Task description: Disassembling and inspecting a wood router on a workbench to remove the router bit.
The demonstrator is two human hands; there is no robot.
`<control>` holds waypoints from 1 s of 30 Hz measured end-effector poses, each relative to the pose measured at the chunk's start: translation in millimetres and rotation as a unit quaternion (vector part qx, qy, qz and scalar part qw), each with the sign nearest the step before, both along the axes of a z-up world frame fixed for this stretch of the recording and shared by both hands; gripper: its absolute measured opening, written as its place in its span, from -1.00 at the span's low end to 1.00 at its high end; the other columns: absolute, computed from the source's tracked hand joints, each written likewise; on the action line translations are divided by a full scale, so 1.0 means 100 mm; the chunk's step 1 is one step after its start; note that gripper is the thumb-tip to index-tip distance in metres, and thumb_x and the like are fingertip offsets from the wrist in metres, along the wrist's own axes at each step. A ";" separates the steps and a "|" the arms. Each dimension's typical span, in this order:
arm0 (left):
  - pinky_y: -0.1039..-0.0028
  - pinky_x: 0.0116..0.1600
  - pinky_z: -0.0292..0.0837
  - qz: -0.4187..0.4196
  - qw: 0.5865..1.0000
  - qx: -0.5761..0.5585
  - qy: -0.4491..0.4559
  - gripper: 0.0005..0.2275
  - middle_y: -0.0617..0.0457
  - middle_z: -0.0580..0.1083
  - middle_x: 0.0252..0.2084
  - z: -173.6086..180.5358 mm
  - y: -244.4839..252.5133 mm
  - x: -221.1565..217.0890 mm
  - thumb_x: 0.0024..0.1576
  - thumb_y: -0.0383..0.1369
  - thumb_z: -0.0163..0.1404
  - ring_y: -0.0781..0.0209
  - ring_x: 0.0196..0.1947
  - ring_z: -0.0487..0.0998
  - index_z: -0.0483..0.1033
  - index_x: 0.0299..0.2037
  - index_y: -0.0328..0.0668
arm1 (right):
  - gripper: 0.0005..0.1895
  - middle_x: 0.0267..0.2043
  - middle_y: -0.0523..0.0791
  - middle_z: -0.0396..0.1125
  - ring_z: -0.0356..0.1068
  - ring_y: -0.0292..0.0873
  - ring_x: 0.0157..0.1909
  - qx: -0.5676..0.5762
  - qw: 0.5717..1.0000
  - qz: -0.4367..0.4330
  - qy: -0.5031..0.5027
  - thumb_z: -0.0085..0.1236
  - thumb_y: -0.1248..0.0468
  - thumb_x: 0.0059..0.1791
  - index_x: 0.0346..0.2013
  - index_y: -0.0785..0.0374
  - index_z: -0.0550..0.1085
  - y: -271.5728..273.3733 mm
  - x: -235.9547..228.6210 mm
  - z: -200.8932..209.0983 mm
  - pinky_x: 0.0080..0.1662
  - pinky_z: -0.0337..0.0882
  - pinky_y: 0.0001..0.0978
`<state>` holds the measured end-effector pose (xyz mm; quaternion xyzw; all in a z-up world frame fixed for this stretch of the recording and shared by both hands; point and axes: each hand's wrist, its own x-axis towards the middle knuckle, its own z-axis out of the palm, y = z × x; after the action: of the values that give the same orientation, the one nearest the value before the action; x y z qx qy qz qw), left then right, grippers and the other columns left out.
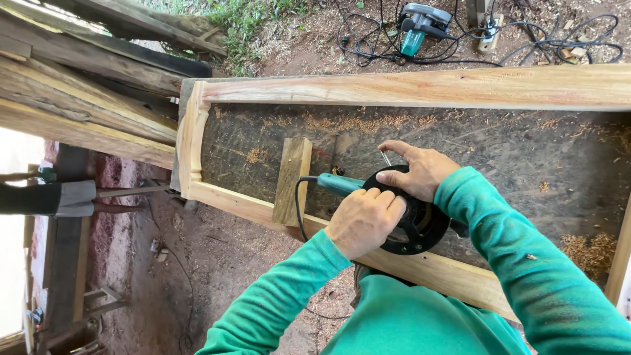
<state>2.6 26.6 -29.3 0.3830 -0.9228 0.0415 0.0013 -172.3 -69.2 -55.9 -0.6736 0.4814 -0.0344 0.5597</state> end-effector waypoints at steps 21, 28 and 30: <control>0.50 -0.27 0.48 0.461 0.673 0.200 0.543 -0.91 0.07 0.52 -0.51 0.54 0.14 0.54 0.19 -0.35 0.14 0.37 -0.38 0.44 0.68 -0.21 -0.12 | -0.27 0.04 0.19 0.45 0.37 0.35 0.22 -0.021 0.999 0.015 0.028 0.08 -0.25 -0.11 0.37 -0.37 0.24 -0.03 0.07 0.01 0.26 0.33 0.15; 0.78 -0.65 0.06 0.471 0.512 0.306 0.650 -0.89 0.17 0.26 -0.74 0.21 0.07 0.34 0.21 -0.37 0.14 0.56 -0.74 0.20 0.65 -0.33 -0.17 | -0.08 0.05 -0.01 0.39 0.46 0.21 0.09 -0.155 0.986 -0.019 0.053 0.29 -0.31 -0.24 0.39 -0.42 0.22 0.04 0.08 0.03 0.15 0.42 0.18; 0.78 -0.71 0.02 0.479 0.476 0.350 0.649 -0.83 0.15 0.23 -0.73 0.16 0.05 0.32 0.25 -0.30 0.12 0.55 -0.81 0.14 0.64 -0.32 -0.21 | -0.08 -0.05 -0.08 0.32 0.38 0.13 0.08 -0.390 0.916 0.012 -0.094 0.46 -0.24 -0.34 0.30 -0.23 0.41 0.08 0.07 -0.01 0.10 0.42 0.03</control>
<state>34.9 31.5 -13.0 0.6517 -0.2695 -0.5514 0.4457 -165.2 -60.8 -56.7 -0.8379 0.3666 -0.2757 0.2959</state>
